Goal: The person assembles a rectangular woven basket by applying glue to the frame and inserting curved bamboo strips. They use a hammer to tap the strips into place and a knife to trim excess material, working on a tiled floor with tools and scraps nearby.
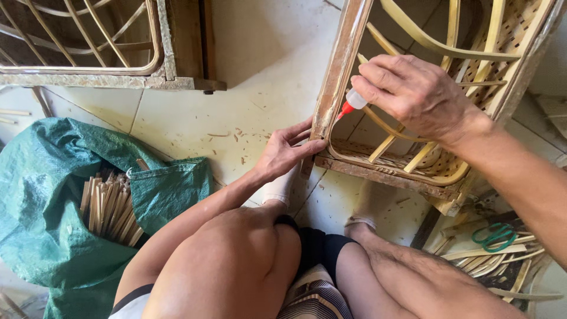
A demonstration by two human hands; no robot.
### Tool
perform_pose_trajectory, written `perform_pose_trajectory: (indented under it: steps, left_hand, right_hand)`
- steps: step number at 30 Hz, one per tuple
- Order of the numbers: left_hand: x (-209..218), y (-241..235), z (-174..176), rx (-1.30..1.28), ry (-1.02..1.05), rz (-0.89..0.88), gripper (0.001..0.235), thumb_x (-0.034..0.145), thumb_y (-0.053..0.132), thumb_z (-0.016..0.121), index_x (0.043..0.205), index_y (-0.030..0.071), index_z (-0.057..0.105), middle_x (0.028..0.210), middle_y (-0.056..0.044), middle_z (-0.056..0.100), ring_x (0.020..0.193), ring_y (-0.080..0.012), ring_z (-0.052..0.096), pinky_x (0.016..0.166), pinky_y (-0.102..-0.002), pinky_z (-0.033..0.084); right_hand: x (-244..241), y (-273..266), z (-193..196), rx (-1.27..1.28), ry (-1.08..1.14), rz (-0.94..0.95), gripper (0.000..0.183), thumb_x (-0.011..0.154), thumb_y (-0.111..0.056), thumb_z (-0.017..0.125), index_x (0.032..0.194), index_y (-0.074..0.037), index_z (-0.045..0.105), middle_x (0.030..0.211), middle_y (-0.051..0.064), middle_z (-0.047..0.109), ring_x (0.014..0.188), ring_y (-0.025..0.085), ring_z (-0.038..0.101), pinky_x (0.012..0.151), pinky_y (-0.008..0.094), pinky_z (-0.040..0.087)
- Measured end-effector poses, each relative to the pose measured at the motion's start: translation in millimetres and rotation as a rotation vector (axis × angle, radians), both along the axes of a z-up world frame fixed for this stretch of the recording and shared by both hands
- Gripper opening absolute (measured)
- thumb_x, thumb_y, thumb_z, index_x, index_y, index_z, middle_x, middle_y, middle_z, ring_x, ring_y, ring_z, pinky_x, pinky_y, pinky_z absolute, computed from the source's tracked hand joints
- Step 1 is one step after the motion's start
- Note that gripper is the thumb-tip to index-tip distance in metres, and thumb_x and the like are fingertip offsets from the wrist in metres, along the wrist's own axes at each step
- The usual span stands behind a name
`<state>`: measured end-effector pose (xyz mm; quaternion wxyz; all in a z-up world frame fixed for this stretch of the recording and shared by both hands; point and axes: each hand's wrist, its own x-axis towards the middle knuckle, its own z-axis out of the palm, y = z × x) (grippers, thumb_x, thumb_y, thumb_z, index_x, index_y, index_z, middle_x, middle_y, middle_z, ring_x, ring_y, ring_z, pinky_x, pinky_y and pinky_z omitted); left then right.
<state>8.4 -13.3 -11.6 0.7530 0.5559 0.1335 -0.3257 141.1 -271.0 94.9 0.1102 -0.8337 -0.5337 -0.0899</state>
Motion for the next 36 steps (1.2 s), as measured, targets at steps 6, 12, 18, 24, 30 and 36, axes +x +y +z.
perform_pose_trajectory:
  steps: [6, 12, 18, 24, 30, 36]
  left_hand:
    - [0.0, 1.8, -0.1, 0.043, -0.012, -0.024, 0.08, 0.087, 0.022, 0.081, 0.153, -0.003, 0.043, 0.15, -0.018, 0.056, 0.141, -0.0247, 0.052, 0.114, -0.038, 0.048]
    - [2.3, 2.5, 0.8, 0.058, -0.001, -0.037, 0.08, 0.087, 0.023, 0.08, 0.153, -0.003, 0.042, 0.15, -0.018, 0.056, 0.14, -0.0256, 0.054, 0.113, -0.038, 0.049]
    - [1.6, 1.7, -1.0, -0.016, 0.011, -0.009, 0.079, 0.087, 0.02, 0.08, 0.153, -0.004, 0.042, 0.15, -0.019, 0.057, 0.139, -0.0255, 0.054, 0.113, -0.038, 0.049]
    - [1.0, 2.2, -6.0, 0.003, 0.027, -0.008, 0.079, 0.087, 0.018, 0.08, 0.153, -0.004, 0.041, 0.147, -0.018, 0.059, 0.136, -0.0239, 0.057, 0.112, -0.037, 0.05]
    - [1.0, -0.5, -4.3, 0.017, 0.02, 0.004, 0.078, 0.087, 0.016, 0.08, 0.152, -0.005, 0.043, 0.144, -0.018, 0.062, 0.132, -0.0229, 0.059, 0.11, -0.036, 0.051]
    - [1.2, -0.4, -2.9, 0.038, 0.046, -0.006, 0.079, 0.086, 0.015, 0.08, 0.152, -0.004, 0.042, 0.143, -0.02, 0.062, 0.131, -0.0242, 0.061, 0.109, -0.037, 0.052]
  right_hand:
    - [19.3, -1.0, -9.8, -0.076, -0.143, 0.052, 0.023, 0.095, -0.008, 0.074, 0.117, -0.004, 0.075, 0.118, 0.007, 0.072, 0.115, 0.021, 0.068, 0.102, 0.031, 0.06]
    - [45.1, 0.2, 6.4, -0.104, -0.207, 0.063, 0.022, 0.088, -0.009, 0.074, 0.109, -0.004, 0.076, 0.112, 0.005, 0.072, 0.11, 0.02, 0.069, 0.095, 0.03, 0.06]
    - [57.8, 5.3, 18.5, -0.078, -0.255, 0.045, 0.022, 0.084, -0.009, 0.072, 0.106, -0.006, 0.076, 0.109, 0.003, 0.072, 0.107, 0.018, 0.068, 0.093, 0.028, 0.06]
    - [70.0, -0.9, 7.6, -0.108, -0.235, 0.049, 0.023, 0.087, -0.009, 0.072, 0.109, -0.004, 0.076, 0.112, 0.003, 0.072, 0.111, 0.018, 0.068, 0.096, 0.028, 0.06]
    - [99.4, -10.1, 11.6, -0.102, -0.407, 0.025, 0.015, 0.097, -0.008, 0.072, 0.112, -0.009, 0.074, 0.117, 0.003, 0.069, 0.114, 0.016, 0.066, 0.103, 0.025, 0.058]
    - [106.8, -10.2, 22.1, -0.085, -0.319, -0.031, 0.021, 0.089, -0.006, 0.072, 0.109, -0.01, 0.076, 0.115, 0.002, 0.071, 0.112, 0.017, 0.067, 0.097, 0.027, 0.059]
